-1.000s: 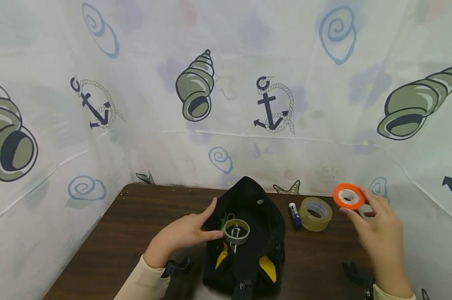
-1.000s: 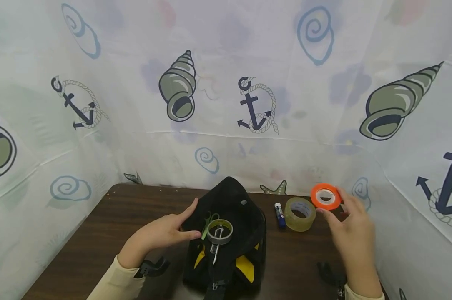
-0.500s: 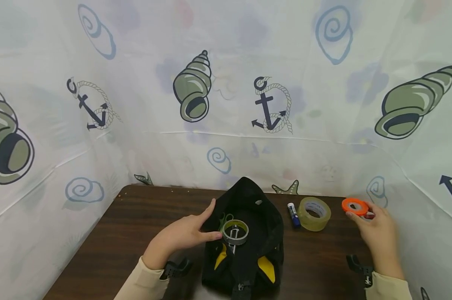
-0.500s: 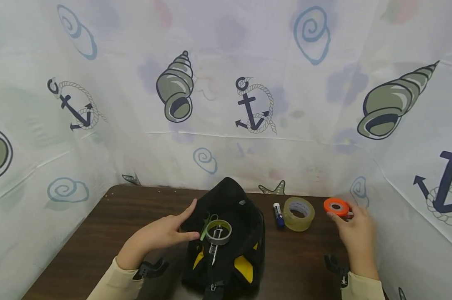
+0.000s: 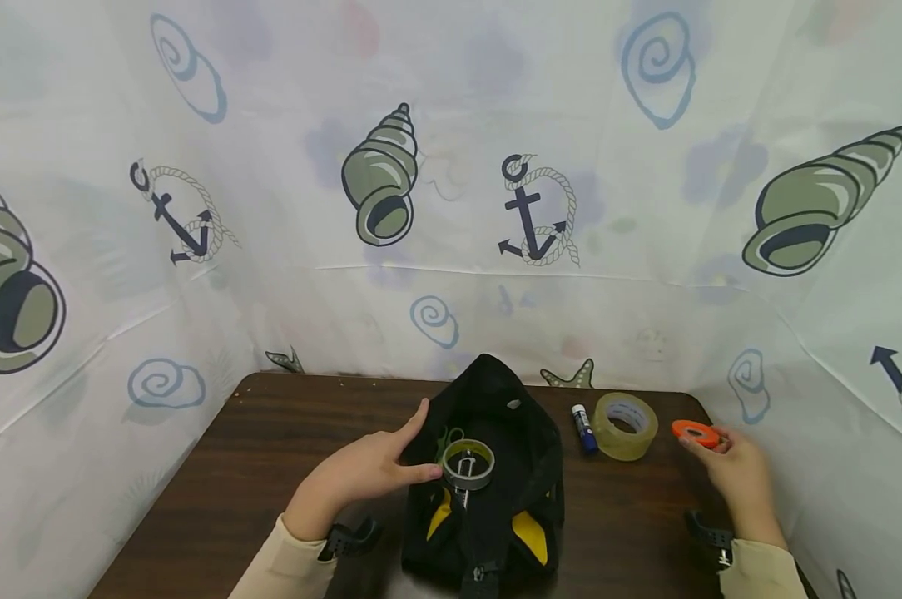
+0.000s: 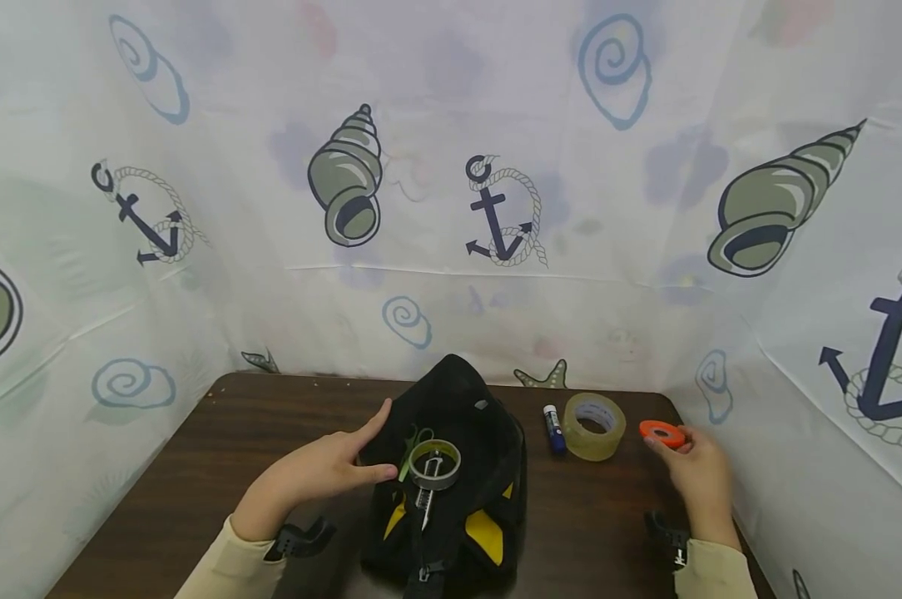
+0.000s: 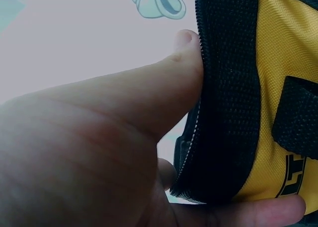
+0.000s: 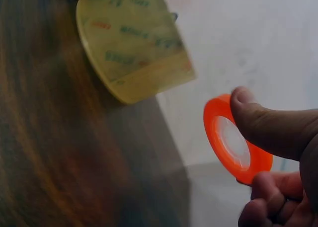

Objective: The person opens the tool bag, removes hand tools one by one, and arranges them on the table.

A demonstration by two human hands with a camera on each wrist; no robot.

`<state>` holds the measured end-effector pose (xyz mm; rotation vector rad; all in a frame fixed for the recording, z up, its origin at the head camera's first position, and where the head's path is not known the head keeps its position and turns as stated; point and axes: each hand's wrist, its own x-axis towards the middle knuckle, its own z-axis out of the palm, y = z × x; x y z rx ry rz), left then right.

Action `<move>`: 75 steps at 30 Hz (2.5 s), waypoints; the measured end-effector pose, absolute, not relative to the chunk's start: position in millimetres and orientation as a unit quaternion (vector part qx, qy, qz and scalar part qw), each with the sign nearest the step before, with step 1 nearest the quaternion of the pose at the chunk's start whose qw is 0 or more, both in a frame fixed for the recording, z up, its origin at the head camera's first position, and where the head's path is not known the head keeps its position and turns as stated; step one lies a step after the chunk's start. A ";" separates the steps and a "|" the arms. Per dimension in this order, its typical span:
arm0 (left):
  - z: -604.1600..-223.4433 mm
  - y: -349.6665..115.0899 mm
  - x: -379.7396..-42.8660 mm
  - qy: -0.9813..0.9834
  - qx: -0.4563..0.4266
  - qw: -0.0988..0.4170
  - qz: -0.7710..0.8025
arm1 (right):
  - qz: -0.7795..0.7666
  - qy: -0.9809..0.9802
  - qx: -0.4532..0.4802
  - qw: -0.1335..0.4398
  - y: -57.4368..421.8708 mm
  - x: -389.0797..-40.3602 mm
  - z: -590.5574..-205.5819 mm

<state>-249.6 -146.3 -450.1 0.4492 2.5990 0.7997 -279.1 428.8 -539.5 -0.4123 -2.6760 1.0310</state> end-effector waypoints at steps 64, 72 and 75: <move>-455.2 -142.9 -253.1 0.930 0.150 0.190 0.276 | 0.487 -0.857 -0.160 0.062 442.4 -283.5 -596.9; -455.0 -141.8 -254.8 0.930 0.152 0.191 0.275 | 0.525 -0.817 -0.210 0.111 440.3 -285.8 -595.7; -454.9 -141.7 -254.7 0.930 0.151 0.191 0.275 | 0.550 -0.795 -0.215 0.138 437.5 -285.7 -594.6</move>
